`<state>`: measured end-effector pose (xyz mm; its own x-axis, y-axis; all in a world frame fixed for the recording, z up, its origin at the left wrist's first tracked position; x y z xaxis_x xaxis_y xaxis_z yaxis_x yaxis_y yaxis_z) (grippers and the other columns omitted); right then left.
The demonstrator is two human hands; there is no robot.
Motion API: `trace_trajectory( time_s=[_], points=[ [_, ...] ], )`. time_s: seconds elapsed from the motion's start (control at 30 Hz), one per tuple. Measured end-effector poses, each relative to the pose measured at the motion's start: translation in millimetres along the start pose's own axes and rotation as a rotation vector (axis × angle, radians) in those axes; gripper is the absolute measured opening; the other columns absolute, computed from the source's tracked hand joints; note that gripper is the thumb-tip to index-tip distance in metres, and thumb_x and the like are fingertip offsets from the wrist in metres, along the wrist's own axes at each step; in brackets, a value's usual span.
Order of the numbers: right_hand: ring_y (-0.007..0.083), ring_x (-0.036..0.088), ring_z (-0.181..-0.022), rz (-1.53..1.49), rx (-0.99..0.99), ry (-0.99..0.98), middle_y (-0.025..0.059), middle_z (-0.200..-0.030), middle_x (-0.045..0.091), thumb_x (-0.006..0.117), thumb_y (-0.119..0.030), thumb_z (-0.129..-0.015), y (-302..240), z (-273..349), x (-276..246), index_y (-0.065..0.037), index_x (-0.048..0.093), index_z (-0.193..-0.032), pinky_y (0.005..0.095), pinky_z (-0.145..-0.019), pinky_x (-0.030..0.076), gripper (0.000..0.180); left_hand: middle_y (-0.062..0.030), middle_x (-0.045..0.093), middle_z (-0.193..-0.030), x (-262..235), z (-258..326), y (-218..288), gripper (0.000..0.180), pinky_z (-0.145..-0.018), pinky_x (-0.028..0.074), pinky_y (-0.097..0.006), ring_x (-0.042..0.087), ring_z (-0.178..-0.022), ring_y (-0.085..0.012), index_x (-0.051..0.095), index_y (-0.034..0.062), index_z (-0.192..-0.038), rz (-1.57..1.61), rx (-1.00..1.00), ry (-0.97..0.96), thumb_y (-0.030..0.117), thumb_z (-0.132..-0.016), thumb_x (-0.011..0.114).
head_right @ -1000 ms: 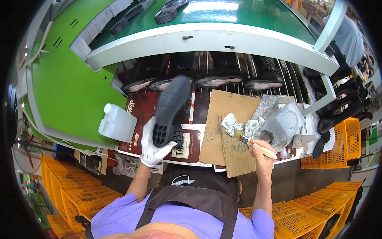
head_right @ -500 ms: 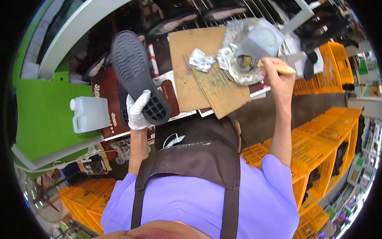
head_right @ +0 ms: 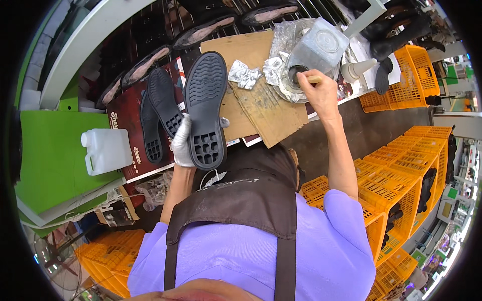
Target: The person picks up black slipper soles from a yellow crate and places them on a workbench. Using a brush, they apply a white adhesive substance to the bottom of the soles, covering the textured surface. The person repeats this process for multiple slipper soles.
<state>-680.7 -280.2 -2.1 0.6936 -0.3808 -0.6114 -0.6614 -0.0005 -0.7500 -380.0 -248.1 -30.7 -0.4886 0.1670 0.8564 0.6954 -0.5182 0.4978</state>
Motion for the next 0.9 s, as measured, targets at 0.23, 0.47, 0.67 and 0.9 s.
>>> trace_trajectory(
  time_s=[0.23, 0.47, 0.67, 0.9],
  points=[
    [0.0039, 0.055, -0.056, -0.333, 0.172, 0.154, 0.0027, -0.066, 0.064, 0.066, -0.017, -0.084, -8, 19, -28, 0.0, 0.067, -0.085, 0.0176, -0.051, 0.043, 0.017, -0.033, 0.05, -0.116, 6, -1, -6, 0.063, -0.081, 0.054, -0.041, 0.058, -0.102, -0.0361, 0.031, -0.0029, -0.134, 0.283, -0.055, -0.165, 0.046, -0.095, 0.028],
    [0.0044, 0.055, -0.055, -0.349, 0.302, 0.128, 0.0033, -0.067, 0.064, 0.068, -0.019, -0.083, 17, 40, -15, -0.001, 0.066, -0.086, 0.0179, -0.05, 0.045, 0.019, -0.0285, 0.056, -0.101, -3, -10, -22, 0.077, -0.074, 0.055, -0.039, 0.062, -0.085, -0.0328, 0.041, -0.0043, -0.126, 0.289, -0.095, -0.084, 0.063, -0.09, 0.026],
    [0.005, 0.056, -0.058, -0.349, 0.33, 0.085, 0.0043, -0.07, 0.065, 0.066, -0.022, -0.085, 11, 36, -31, -0.001, 0.066, -0.089, 0.0183, -0.052, 0.046, 0.021, -0.0237, 0.057, -0.103, -10, -13, -25, 0.078, -0.084, 0.05, -0.043, 0.06, -0.092, -0.0324, 0.046, -0.0042, -0.121, 0.245, -0.12, -0.019, 0.064, -0.089, 0.028],
    [0.0106, 0.056, -0.069, -0.117, 0.091, -0.329, 0.0018, -0.076, 0.063, 0.065, -0.011, -0.083, -17, 17, -17, -0.003, 0.066, -0.097, 0.0233, -0.064, 0.043, 0.016, -0.013, 0.053, -0.122, -24, -13, -3, 0.076, -0.096, 0.043, -0.038, 0.054, -0.111, -0.0253, 0.035, 0.0043, -0.135, -0.267, 0.157, 0.02, 0.056, -0.082, 0.054]
  ],
)
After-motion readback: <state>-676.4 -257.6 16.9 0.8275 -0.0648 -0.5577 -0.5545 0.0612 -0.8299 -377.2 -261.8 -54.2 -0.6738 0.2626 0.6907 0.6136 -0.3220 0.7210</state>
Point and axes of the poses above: each hand's wrist, its own z-axis away from the middle knuckle, its own x-axis out of the palm, y = z × x, the point moved 9 cm from there along -z, towards the middle knuckle
